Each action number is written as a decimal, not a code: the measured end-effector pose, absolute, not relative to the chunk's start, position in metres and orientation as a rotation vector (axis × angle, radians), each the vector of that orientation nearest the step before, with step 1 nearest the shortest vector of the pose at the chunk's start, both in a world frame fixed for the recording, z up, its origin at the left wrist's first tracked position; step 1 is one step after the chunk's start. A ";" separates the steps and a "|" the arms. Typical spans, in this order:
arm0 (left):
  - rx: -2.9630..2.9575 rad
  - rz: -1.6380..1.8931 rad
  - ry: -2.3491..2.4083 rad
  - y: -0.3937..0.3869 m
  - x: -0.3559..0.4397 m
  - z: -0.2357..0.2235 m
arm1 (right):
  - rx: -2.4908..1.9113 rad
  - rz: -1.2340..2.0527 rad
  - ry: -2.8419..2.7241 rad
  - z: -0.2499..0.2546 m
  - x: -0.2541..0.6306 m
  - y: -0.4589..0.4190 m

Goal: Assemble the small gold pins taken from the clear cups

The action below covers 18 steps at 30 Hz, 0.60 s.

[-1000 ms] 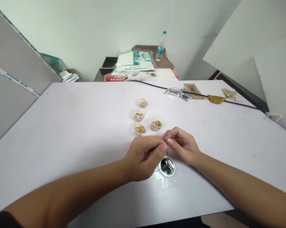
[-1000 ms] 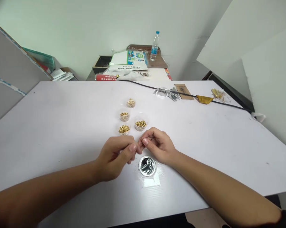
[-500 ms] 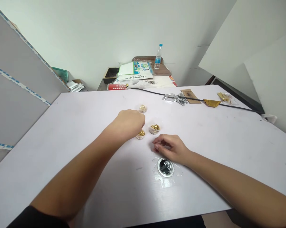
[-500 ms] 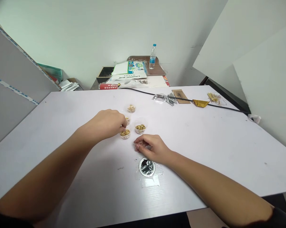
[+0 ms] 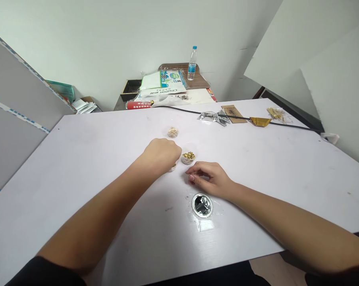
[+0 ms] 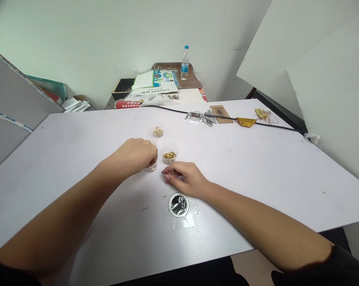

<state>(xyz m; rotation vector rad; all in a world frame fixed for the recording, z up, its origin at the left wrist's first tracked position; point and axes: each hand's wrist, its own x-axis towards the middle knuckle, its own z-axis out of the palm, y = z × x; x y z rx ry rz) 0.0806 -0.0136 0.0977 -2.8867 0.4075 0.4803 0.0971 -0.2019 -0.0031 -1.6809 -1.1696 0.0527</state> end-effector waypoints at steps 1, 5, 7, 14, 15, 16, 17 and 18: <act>-2.876 0.490 0.415 -0.014 0.081 0.099 | -1.681 0.055 -1.165 -0.003 0.097 -0.202; -2.841 0.530 0.454 -0.016 0.081 0.105 | -1.665 0.052 -1.172 -0.003 0.098 -0.203; -2.838 0.525 0.467 -0.013 0.080 0.107 | -1.653 0.048 -1.179 -0.004 0.098 -0.202; -2.961 0.366 0.554 0.009 0.078 0.104 | -1.668 0.043 -1.183 -0.003 0.098 -0.202; -2.981 0.362 0.556 0.012 0.078 0.103 | -1.672 0.043 -1.184 -0.003 0.098 -0.202; -3.000 0.371 0.559 0.014 0.078 0.101 | -1.674 0.041 -1.183 -0.003 0.098 -0.203; -3.017 0.385 0.569 0.016 0.078 0.100 | -1.674 0.038 -1.186 -0.003 0.098 -0.203; -3.034 0.395 0.581 0.017 0.078 0.100 | -1.674 0.035 -1.190 -0.003 0.098 -0.203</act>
